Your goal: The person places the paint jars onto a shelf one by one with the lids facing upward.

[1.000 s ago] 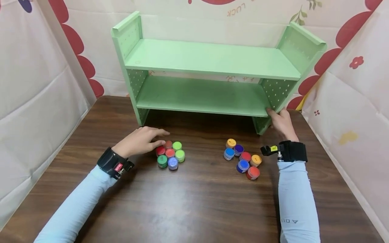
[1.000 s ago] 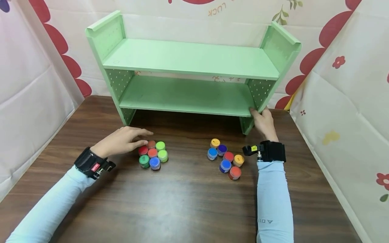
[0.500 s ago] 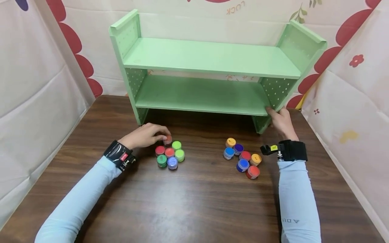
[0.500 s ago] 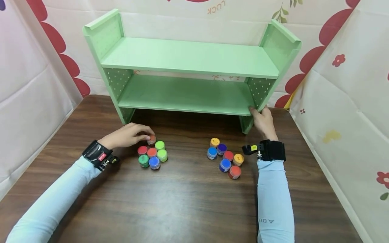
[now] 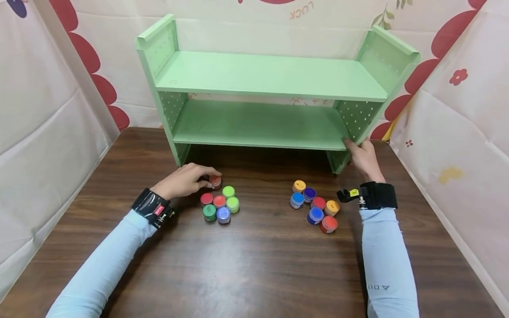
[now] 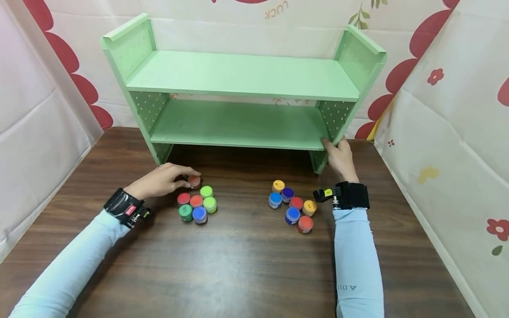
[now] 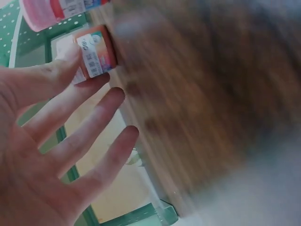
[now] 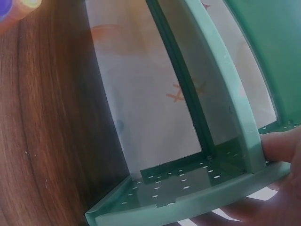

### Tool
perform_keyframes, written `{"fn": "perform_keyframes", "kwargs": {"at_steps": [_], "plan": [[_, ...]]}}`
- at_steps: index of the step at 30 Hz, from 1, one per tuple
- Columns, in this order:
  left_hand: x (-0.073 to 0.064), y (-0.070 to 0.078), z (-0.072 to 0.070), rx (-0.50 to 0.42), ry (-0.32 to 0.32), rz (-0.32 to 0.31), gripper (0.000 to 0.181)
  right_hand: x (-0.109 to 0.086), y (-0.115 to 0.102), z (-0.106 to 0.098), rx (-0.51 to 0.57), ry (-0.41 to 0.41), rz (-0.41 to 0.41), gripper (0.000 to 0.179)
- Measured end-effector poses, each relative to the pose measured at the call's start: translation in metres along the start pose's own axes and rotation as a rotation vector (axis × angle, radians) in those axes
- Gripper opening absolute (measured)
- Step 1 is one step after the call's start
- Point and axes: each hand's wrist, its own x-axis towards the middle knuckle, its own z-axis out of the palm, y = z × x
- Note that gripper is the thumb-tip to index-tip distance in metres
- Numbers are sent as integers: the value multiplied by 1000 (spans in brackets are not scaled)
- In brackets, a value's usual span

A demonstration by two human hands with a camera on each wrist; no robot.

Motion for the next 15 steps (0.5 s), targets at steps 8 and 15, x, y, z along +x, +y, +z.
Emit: {"fn": "perform_keyframes", "kwargs": {"at_steps": [8, 15], "plan": [[3, 7, 3, 40, 27, -3, 29, 0, 2, 1, 11, -12, 10, 59], [2, 17, -19, 23, 138, -31, 34, 1, 0, -2, 19, -12, 7, 61]]}}
